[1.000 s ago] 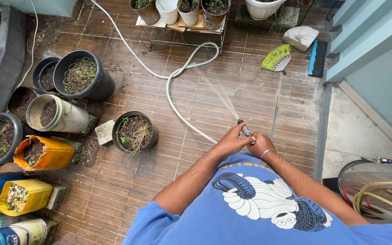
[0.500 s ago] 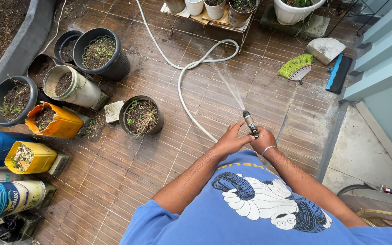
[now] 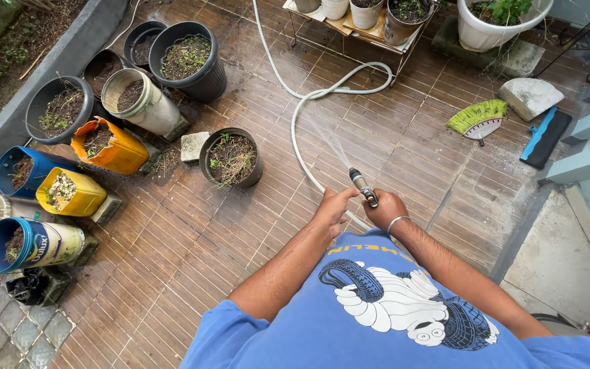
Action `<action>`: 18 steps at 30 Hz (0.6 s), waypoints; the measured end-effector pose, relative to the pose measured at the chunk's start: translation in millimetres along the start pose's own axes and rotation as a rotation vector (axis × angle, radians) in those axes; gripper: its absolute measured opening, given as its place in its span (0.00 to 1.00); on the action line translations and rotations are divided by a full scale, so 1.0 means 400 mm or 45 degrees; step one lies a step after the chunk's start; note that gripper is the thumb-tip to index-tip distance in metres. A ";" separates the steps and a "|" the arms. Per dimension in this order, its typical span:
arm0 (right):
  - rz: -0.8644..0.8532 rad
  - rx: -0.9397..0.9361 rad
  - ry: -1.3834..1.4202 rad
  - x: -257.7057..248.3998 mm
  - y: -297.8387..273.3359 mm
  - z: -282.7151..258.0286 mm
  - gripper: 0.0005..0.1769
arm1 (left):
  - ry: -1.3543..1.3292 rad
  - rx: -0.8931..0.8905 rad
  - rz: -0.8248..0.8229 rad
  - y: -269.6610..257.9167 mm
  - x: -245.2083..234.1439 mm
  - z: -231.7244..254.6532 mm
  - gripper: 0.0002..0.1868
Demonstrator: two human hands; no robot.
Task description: Watering several potted plants in an outdoor garden area using a hose with a spray nozzle attachment.
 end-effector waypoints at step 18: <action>-0.142 -0.104 -0.138 -0.057 -0.037 -0.015 0.17 | -0.211 0.093 0.116 0.055 0.056 -0.107 0.46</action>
Point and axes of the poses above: each hand's wrist, its own y-axis towards the middle knuckle, its own x-axis out of the palm, z = x × y, the point moved 3 cm from there along y, towards the middle knuckle, and after that the axes turned 4 degrees about x, right-handed, at the moved point
